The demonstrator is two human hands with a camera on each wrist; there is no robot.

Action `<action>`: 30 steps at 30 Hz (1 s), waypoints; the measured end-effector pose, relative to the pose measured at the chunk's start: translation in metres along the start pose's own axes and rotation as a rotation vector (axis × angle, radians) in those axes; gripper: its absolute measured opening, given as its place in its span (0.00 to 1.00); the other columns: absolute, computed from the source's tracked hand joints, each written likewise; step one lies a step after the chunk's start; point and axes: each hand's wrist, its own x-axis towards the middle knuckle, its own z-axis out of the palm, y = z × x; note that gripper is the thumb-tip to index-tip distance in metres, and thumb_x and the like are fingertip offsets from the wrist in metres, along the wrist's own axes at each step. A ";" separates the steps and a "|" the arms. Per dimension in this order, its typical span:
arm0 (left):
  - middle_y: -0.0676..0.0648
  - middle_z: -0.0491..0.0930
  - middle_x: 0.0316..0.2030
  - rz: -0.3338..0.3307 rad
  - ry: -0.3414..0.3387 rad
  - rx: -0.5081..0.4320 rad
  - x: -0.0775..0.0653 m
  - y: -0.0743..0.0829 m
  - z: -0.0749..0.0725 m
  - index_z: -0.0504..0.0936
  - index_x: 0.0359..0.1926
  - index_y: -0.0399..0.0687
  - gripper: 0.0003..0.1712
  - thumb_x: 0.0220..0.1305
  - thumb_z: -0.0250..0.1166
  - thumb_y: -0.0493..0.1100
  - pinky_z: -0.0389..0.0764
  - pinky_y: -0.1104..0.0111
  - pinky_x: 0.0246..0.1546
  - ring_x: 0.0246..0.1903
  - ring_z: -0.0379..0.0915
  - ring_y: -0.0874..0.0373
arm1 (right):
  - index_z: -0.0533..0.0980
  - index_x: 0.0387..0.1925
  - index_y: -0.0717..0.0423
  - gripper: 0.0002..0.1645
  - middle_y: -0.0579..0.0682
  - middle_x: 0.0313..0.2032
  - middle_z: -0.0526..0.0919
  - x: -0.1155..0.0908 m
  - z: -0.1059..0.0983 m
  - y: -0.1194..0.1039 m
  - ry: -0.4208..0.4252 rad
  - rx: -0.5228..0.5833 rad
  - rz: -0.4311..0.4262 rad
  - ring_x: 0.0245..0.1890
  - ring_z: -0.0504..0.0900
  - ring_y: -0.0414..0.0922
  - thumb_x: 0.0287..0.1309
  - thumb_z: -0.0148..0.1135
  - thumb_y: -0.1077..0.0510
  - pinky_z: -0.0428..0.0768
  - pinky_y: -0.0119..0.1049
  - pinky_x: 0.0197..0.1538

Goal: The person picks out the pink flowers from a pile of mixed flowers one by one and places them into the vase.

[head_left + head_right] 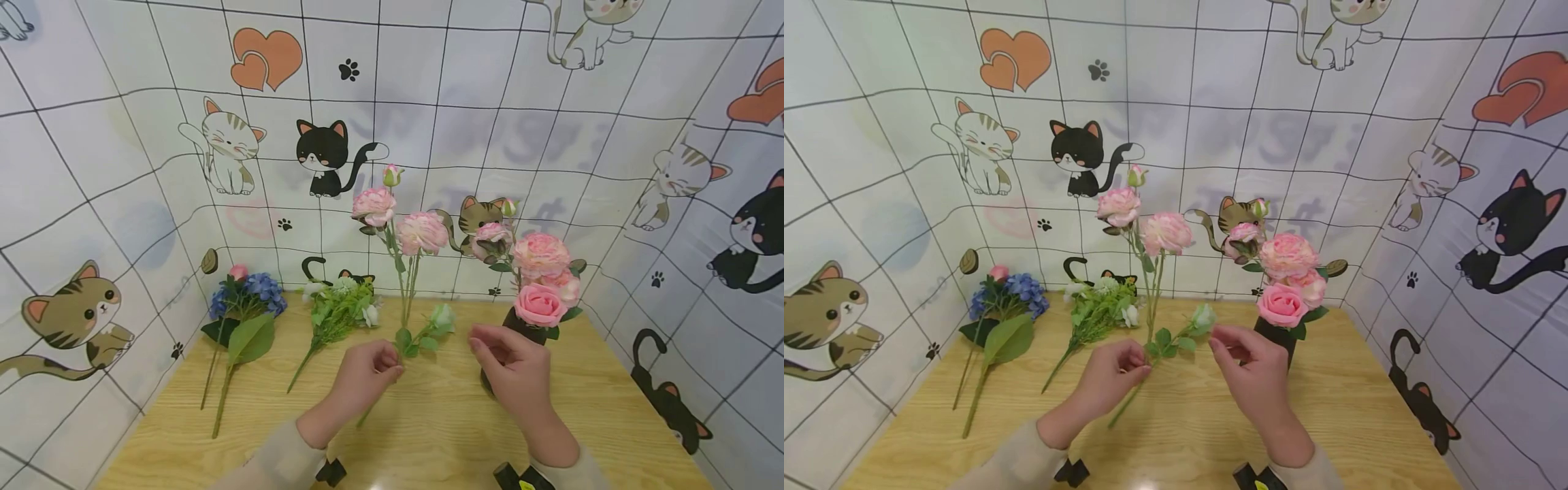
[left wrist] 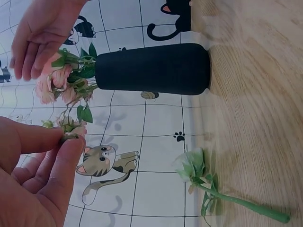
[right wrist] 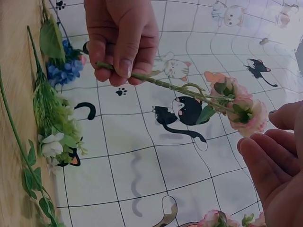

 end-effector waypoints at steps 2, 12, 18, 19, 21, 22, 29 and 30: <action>0.52 0.87 0.32 0.000 -0.012 -0.004 -0.002 0.003 0.002 0.84 0.36 0.47 0.05 0.68 0.72 0.35 0.85 0.73 0.33 0.31 0.83 0.65 | 0.88 0.41 0.67 0.14 0.47 0.36 0.93 -0.002 0.002 0.001 -0.014 -0.008 0.020 0.34 0.88 0.26 0.54 0.73 0.79 0.84 0.21 0.33; 0.52 0.85 0.32 0.028 -0.092 -0.032 -0.010 0.009 0.014 0.86 0.36 0.49 0.05 0.68 0.73 0.36 0.85 0.73 0.35 0.32 0.82 0.68 | 0.88 0.48 0.61 0.14 0.63 0.40 0.92 -0.004 0.009 0.004 -0.061 -0.003 0.227 0.38 0.89 0.27 0.61 0.74 0.70 0.86 0.23 0.39; 0.52 0.87 0.32 0.036 -0.124 -0.043 -0.013 0.007 0.023 0.85 0.35 0.50 0.06 0.68 0.73 0.37 0.85 0.73 0.34 0.31 0.83 0.69 | 0.88 0.50 0.61 0.14 0.60 0.42 0.93 -0.004 0.012 0.010 -0.082 -0.037 0.269 0.39 0.89 0.26 0.62 0.74 0.67 0.86 0.23 0.40; 0.52 0.88 0.32 0.038 -0.131 -0.047 -0.013 0.007 0.024 0.85 0.35 0.50 0.06 0.68 0.73 0.36 0.85 0.73 0.34 0.31 0.83 0.69 | 0.88 0.51 0.61 0.14 0.60 0.42 0.93 -0.004 0.012 0.011 -0.088 -0.033 0.277 0.39 0.89 0.27 0.63 0.74 0.66 0.86 0.24 0.41; 0.51 0.88 0.32 0.042 -0.142 -0.046 -0.014 0.007 0.027 0.85 0.35 0.49 0.06 0.68 0.73 0.36 0.85 0.74 0.34 0.30 0.83 0.70 | 0.87 0.51 0.61 0.14 0.60 0.43 0.93 -0.004 0.013 0.011 -0.099 -0.017 0.304 0.39 0.89 0.28 0.64 0.74 0.65 0.87 0.25 0.41; 0.51 0.89 0.32 0.043 -0.149 -0.047 -0.015 0.008 0.028 0.85 0.35 0.49 0.06 0.68 0.73 0.36 0.85 0.74 0.34 0.30 0.83 0.70 | 0.87 0.51 0.61 0.14 0.60 0.43 0.93 -0.003 0.013 0.011 -0.105 -0.006 0.320 0.39 0.90 0.29 0.64 0.74 0.65 0.87 0.26 0.42; 0.49 0.89 0.33 0.056 -0.193 -0.073 -0.019 0.008 0.036 0.86 0.37 0.46 0.04 0.67 0.73 0.34 0.85 0.75 0.35 0.32 0.83 0.71 | 0.84 0.54 0.68 0.15 0.62 0.44 0.92 -0.003 0.012 0.015 -0.147 0.137 0.386 0.39 0.91 0.34 0.68 0.69 0.67 0.89 0.31 0.44; 0.49 0.89 0.33 0.057 -0.197 -0.079 -0.019 0.008 0.037 0.86 0.37 0.46 0.04 0.67 0.73 0.34 0.85 0.75 0.35 0.32 0.83 0.72 | 0.83 0.55 0.70 0.16 0.59 0.44 0.92 -0.003 0.012 0.017 -0.156 0.174 0.387 0.39 0.91 0.35 0.68 0.68 0.68 0.90 0.32 0.44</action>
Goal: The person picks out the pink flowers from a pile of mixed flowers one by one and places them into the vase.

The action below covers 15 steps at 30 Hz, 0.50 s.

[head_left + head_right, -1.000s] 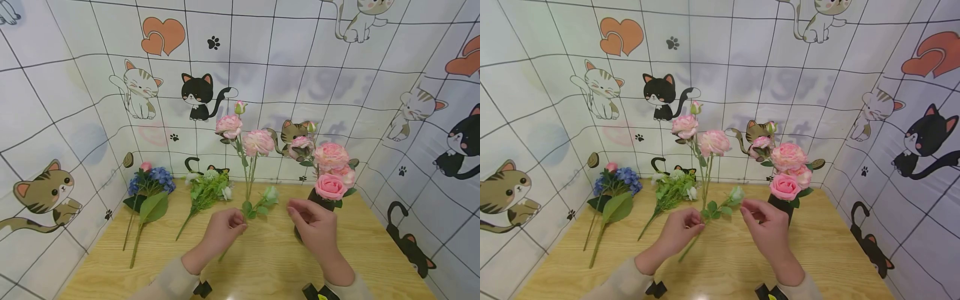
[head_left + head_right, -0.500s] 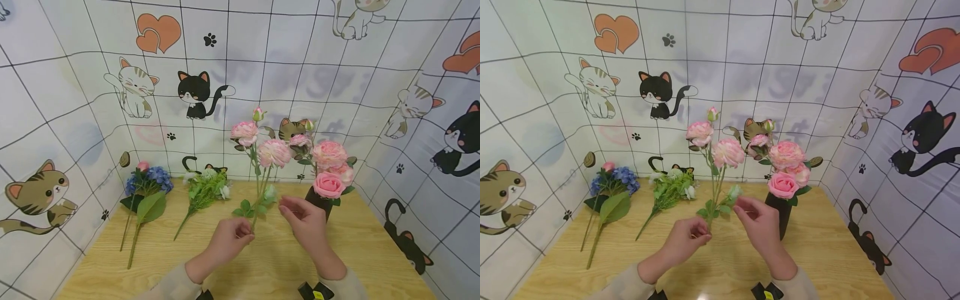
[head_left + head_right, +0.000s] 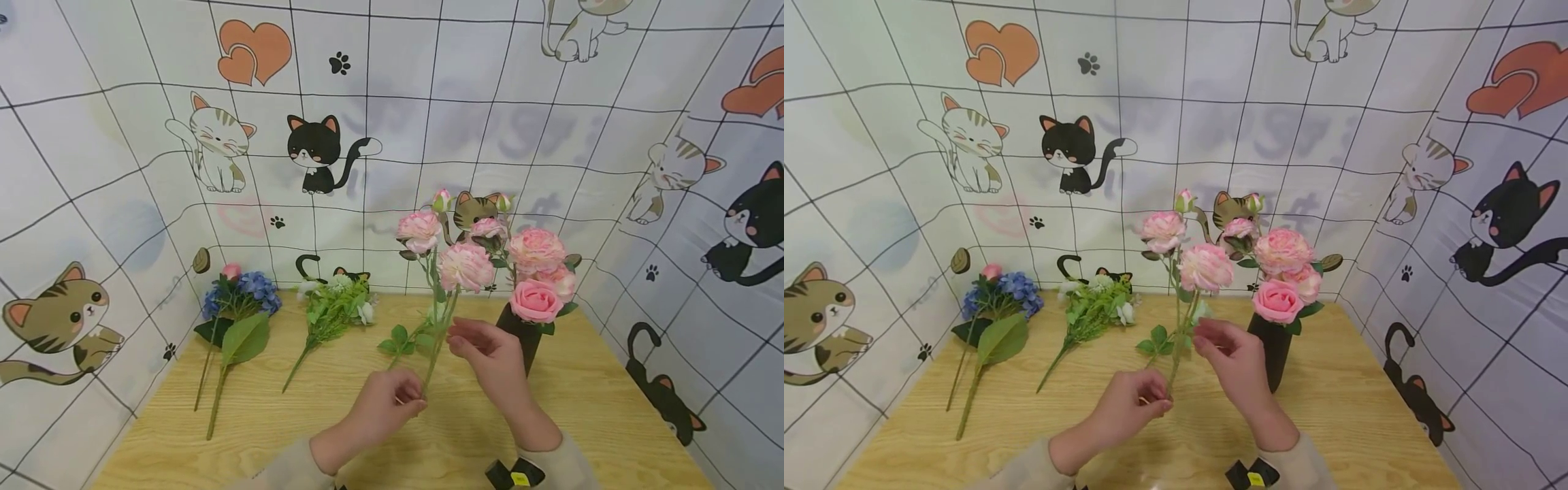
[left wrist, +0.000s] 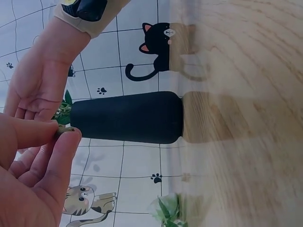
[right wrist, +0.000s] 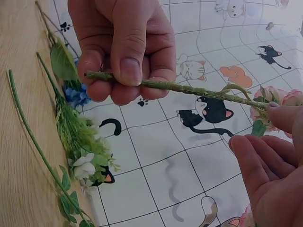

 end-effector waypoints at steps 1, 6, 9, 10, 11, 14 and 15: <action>0.49 0.89 0.32 0.005 -0.002 -0.004 0.000 0.000 0.001 0.86 0.37 0.46 0.04 0.67 0.73 0.34 0.85 0.76 0.35 0.32 0.83 0.72 | 0.82 0.55 0.73 0.16 0.57 0.44 0.92 0.000 0.000 0.001 -0.014 0.035 -0.001 0.40 0.91 0.35 0.68 0.67 0.69 0.90 0.32 0.44; 0.48 0.90 0.32 0.024 -0.025 -0.036 -0.003 0.000 0.007 0.86 0.36 0.47 0.05 0.67 0.73 0.34 0.85 0.76 0.34 0.31 0.83 0.73 | 0.80 0.55 0.76 0.15 0.39 0.45 0.92 0.003 -0.004 0.009 -0.113 0.227 -0.015 0.43 0.91 0.35 0.71 0.62 0.72 0.90 0.35 0.45; 0.46 0.90 0.33 0.028 -0.051 -0.078 -0.004 0.001 0.009 0.86 0.37 0.45 0.04 0.67 0.73 0.34 0.85 0.76 0.35 0.32 0.84 0.72 | 0.85 0.54 0.63 0.16 0.38 0.46 0.92 0.004 -0.006 0.011 -0.184 0.315 -0.021 0.45 0.91 0.36 0.73 0.58 0.73 0.90 0.35 0.47; 0.46 0.90 0.33 0.025 -0.061 -0.092 -0.005 0.001 0.010 0.86 0.37 0.45 0.03 0.68 0.73 0.35 0.85 0.76 0.35 0.32 0.84 0.72 | 0.86 0.54 0.57 0.18 0.39 0.47 0.92 0.004 -0.007 0.012 -0.206 0.343 -0.021 0.45 0.91 0.36 0.74 0.57 0.73 0.90 0.35 0.48; 0.46 0.90 0.33 0.025 -0.070 -0.104 -0.006 0.000 0.011 0.86 0.37 0.45 0.03 0.68 0.73 0.35 0.85 0.76 0.35 0.32 0.84 0.72 | 0.87 0.54 0.52 0.20 0.40 0.47 0.92 0.005 -0.007 0.012 -0.230 0.372 -0.018 0.46 0.91 0.36 0.75 0.56 0.72 0.90 0.35 0.48; 0.47 0.89 0.34 0.031 -0.089 -0.130 -0.008 0.000 0.012 0.86 0.37 0.47 0.04 0.69 0.72 0.36 0.86 0.75 0.35 0.33 0.83 0.72 | 0.87 0.54 0.46 0.23 0.41 0.48 0.92 0.006 -0.008 0.013 -0.299 0.461 -0.019 0.48 0.91 0.37 0.76 0.54 0.72 0.89 0.35 0.51; 0.46 0.89 0.34 0.033 -0.097 -0.141 -0.008 -0.001 0.013 0.85 0.36 0.47 0.04 0.69 0.72 0.36 0.86 0.75 0.35 0.33 0.83 0.72 | 0.87 0.55 0.45 0.23 0.42 0.49 0.92 0.006 -0.008 0.013 -0.323 0.495 -0.018 0.48 0.91 0.37 0.77 0.54 0.71 0.89 0.34 0.52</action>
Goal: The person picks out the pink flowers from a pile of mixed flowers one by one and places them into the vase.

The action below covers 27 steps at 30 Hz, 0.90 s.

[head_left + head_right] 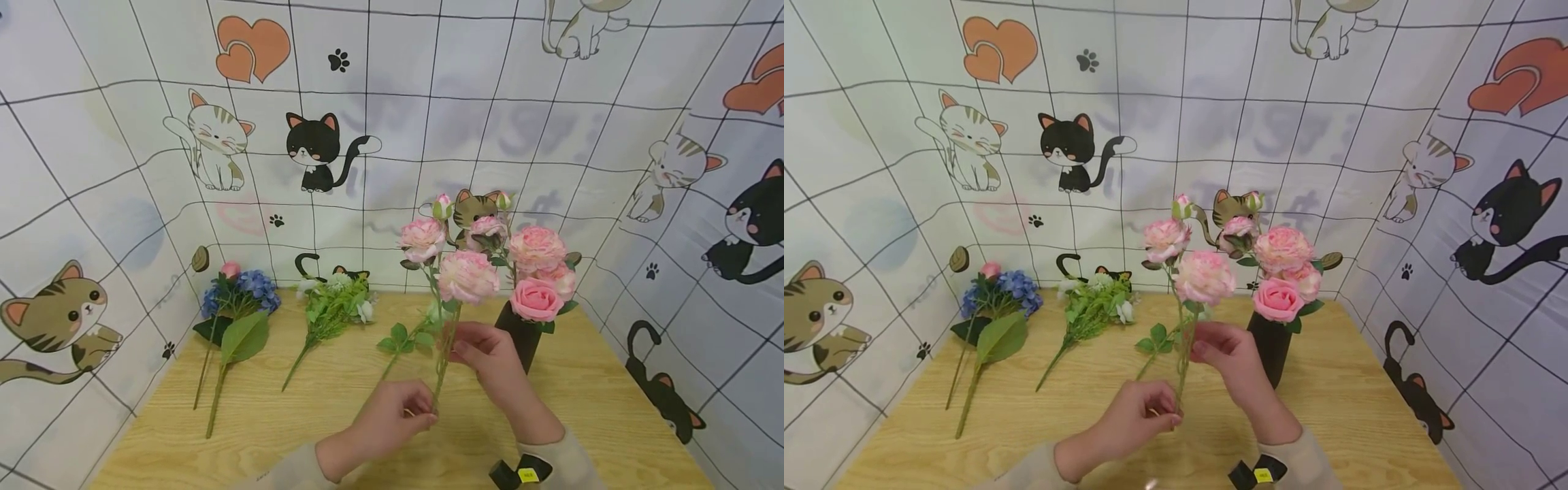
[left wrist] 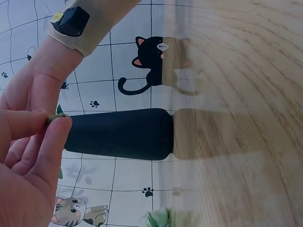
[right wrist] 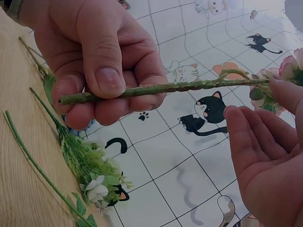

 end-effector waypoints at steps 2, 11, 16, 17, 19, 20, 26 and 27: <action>0.45 0.89 0.34 0.013 -0.016 -0.021 -0.001 0.000 0.001 0.85 0.36 0.47 0.04 0.69 0.72 0.36 0.87 0.75 0.35 0.33 0.83 0.73 | 0.87 0.56 0.46 0.23 0.42 0.49 0.92 0.000 -0.001 0.000 -0.048 0.061 -0.001 0.49 0.91 0.37 0.78 0.53 0.70 0.88 0.34 0.53; 0.33 0.89 0.36 0.027 -0.129 -0.105 0.000 -0.003 0.002 0.85 0.41 0.36 0.04 0.71 0.70 0.34 0.87 0.75 0.36 0.32 0.85 0.71 | 0.85 0.59 0.54 0.20 0.46 0.52 0.92 0.003 -0.002 -0.002 -0.185 0.256 -0.006 0.53 0.90 0.41 0.80 0.51 0.68 0.87 0.36 0.58; 0.33 0.89 0.37 0.018 -0.177 -0.123 0.000 -0.002 0.002 0.84 0.41 0.36 0.06 0.71 0.70 0.36 0.87 0.75 0.37 0.33 0.86 0.70 | 0.86 0.57 0.55 0.22 0.48 0.53 0.91 0.004 -0.006 -0.005 -0.221 0.327 -0.015 0.52 0.91 0.42 0.80 0.48 0.71 0.88 0.37 0.56; 0.33 0.89 0.37 0.016 -0.188 -0.126 0.000 -0.002 0.002 0.84 0.41 0.36 0.06 0.71 0.70 0.36 0.87 0.75 0.38 0.33 0.86 0.71 | 0.86 0.57 0.55 0.23 0.47 0.53 0.91 0.004 -0.007 -0.005 -0.226 0.343 -0.017 0.53 0.91 0.42 0.79 0.47 0.72 0.88 0.37 0.57; 0.32 0.89 0.37 0.010 -0.208 -0.130 0.000 -0.002 0.003 0.84 0.40 0.36 0.06 0.71 0.70 0.36 0.87 0.76 0.38 0.33 0.86 0.72 | 0.86 0.57 0.55 0.25 0.47 0.54 0.90 0.004 -0.008 -0.005 -0.236 0.370 -0.014 0.53 0.90 0.41 0.79 0.46 0.74 0.87 0.37 0.57; 0.32 0.89 0.38 0.009 -0.218 -0.135 0.000 -0.003 0.003 0.84 0.40 0.36 0.06 0.71 0.70 0.36 0.87 0.76 0.38 0.34 0.86 0.72 | 0.86 0.56 0.55 0.25 0.47 0.54 0.90 0.004 -0.008 -0.005 -0.237 0.383 -0.010 0.54 0.90 0.41 0.78 0.45 0.74 0.87 0.36 0.58; 0.31 0.89 0.39 0.007 -0.245 -0.147 0.000 -0.007 0.004 0.84 0.42 0.35 0.06 0.71 0.70 0.36 0.88 0.74 0.38 0.37 0.90 0.62 | 0.86 0.56 0.55 0.26 0.46 0.52 0.91 0.002 -0.008 -0.006 -0.218 0.388 0.000 0.51 0.92 0.41 0.77 0.46 0.76 0.88 0.35 0.55; 0.32 0.89 0.39 0.011 -0.245 -0.144 0.000 -0.007 0.004 0.84 0.42 0.36 0.06 0.71 0.70 0.36 0.88 0.74 0.38 0.37 0.91 0.60 | 0.86 0.56 0.55 0.26 0.46 0.51 0.92 0.002 -0.008 -0.006 -0.209 0.383 -0.003 0.50 0.92 0.41 0.77 0.46 0.76 0.88 0.35 0.54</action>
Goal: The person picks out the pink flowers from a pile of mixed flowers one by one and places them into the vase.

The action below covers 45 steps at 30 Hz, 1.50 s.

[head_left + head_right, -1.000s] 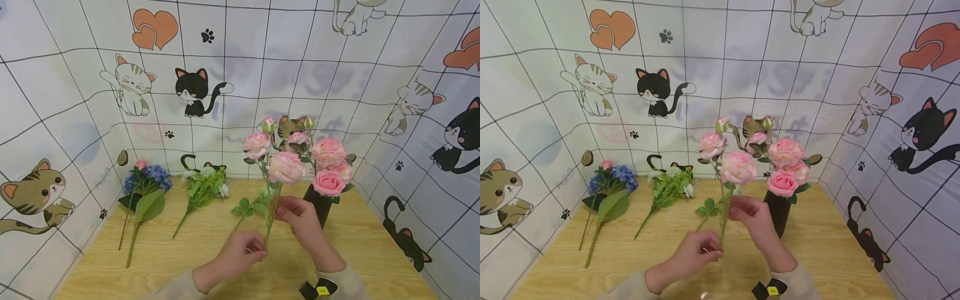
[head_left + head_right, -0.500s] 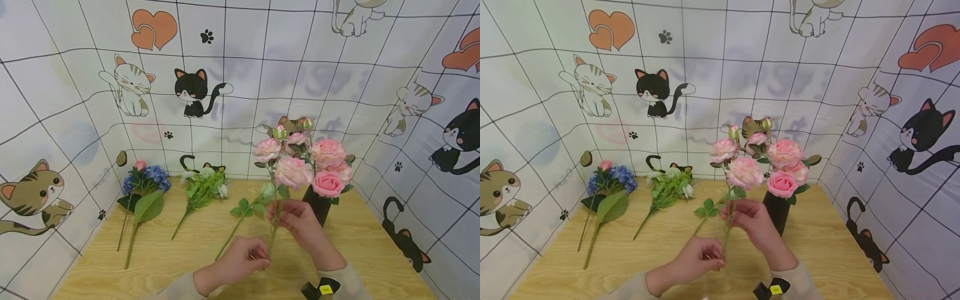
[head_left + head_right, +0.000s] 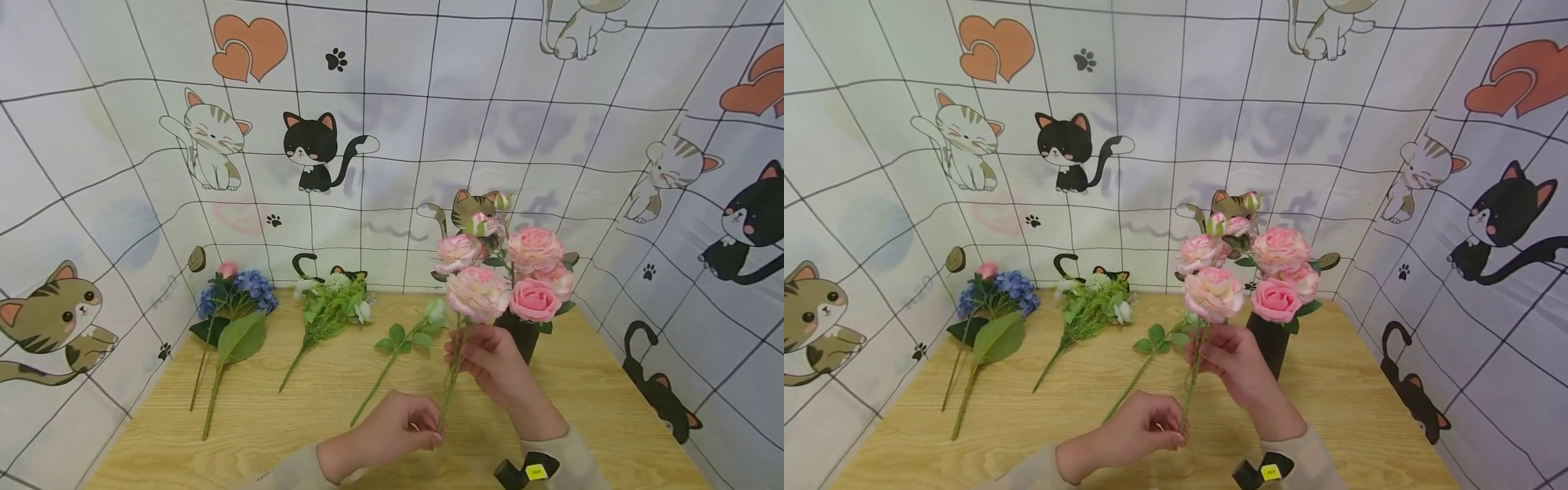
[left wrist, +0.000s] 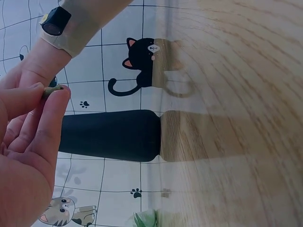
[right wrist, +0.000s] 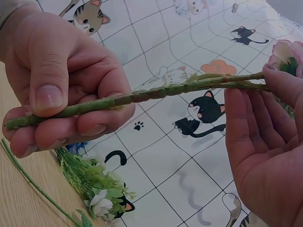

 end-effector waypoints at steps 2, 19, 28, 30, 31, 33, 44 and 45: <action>0.32 0.89 0.39 0.003 0.003 0.009 0.000 0.000 0.000 0.84 0.42 0.36 0.05 0.71 0.70 0.36 0.88 0.74 0.38 0.37 0.91 0.59 | 0.87 0.55 0.56 0.26 0.47 0.50 0.92 0.000 0.001 -0.001 0.018 -0.020 -0.012 0.49 0.92 0.41 0.76 0.47 0.76 0.89 0.35 0.53; 0.40 0.90 0.36 0.018 0.064 0.123 0.000 -0.004 0.001 0.87 0.41 0.40 0.03 0.71 0.71 0.36 0.85 0.77 0.37 0.31 0.81 0.76 | 0.90 0.39 0.48 0.28 0.44 0.37 0.94 -0.003 0.015 -0.007 0.249 -0.319 -0.057 0.36 0.93 0.38 0.67 0.55 0.81 0.89 0.31 0.36; 0.49 0.90 0.35 0.026 0.101 0.207 0.008 -0.008 -0.007 0.86 0.43 0.48 0.03 0.70 0.71 0.38 0.86 0.76 0.37 0.32 0.82 0.75 | 0.90 0.37 0.51 0.28 0.42 0.34 0.93 -0.005 0.020 -0.019 0.342 -0.525 -0.167 0.34 0.92 0.36 0.62 0.58 0.84 0.89 0.31 0.33; 0.50 0.90 0.35 0.034 0.118 0.236 0.013 -0.009 -0.011 0.86 0.44 0.48 0.04 0.70 0.72 0.38 0.85 0.76 0.37 0.31 0.82 0.74 | 0.90 0.36 0.52 0.27 0.43 0.34 0.93 -0.006 0.020 -0.023 0.353 -0.567 -0.181 0.34 0.92 0.37 0.61 0.58 0.84 0.89 0.31 0.34; 0.50 0.90 0.35 0.044 0.127 0.256 0.017 -0.009 -0.014 0.86 0.44 0.48 0.04 0.70 0.72 0.38 0.86 0.75 0.36 0.31 0.81 0.74 | 0.90 0.36 0.52 0.26 0.42 0.34 0.93 -0.006 0.020 -0.026 0.364 -0.590 -0.181 0.34 0.92 0.37 0.61 0.59 0.84 0.89 0.31 0.34; 0.51 0.89 0.36 0.042 0.147 0.283 0.025 -0.008 -0.017 0.87 0.44 0.49 0.05 0.70 0.73 0.39 0.85 0.76 0.37 0.31 0.81 0.74 | 0.90 0.37 0.54 0.26 0.43 0.34 0.94 -0.007 0.020 -0.029 0.379 -0.596 -0.208 0.34 0.93 0.38 0.61 0.59 0.84 0.89 0.31 0.34; 0.54 0.86 0.44 -0.045 0.252 0.413 0.060 0.001 -0.024 0.85 0.47 0.55 0.11 0.66 0.77 0.42 0.84 0.75 0.44 0.44 0.84 0.65 | 0.87 0.41 0.69 0.21 0.48 0.37 0.94 -0.016 0.021 -0.050 0.442 -0.601 -0.369 0.36 0.94 0.40 0.57 0.58 0.88 0.89 0.30 0.36; 0.55 0.86 0.44 -0.050 0.260 0.443 0.061 0.002 -0.025 0.85 0.48 0.56 0.12 0.66 0.77 0.43 0.84 0.74 0.45 0.45 0.83 0.64 | 0.86 0.42 0.72 0.20 0.50 0.38 0.94 -0.016 0.020 -0.052 0.433 -0.597 -0.395 0.37 0.94 0.41 0.57 0.57 0.89 0.89 0.30 0.36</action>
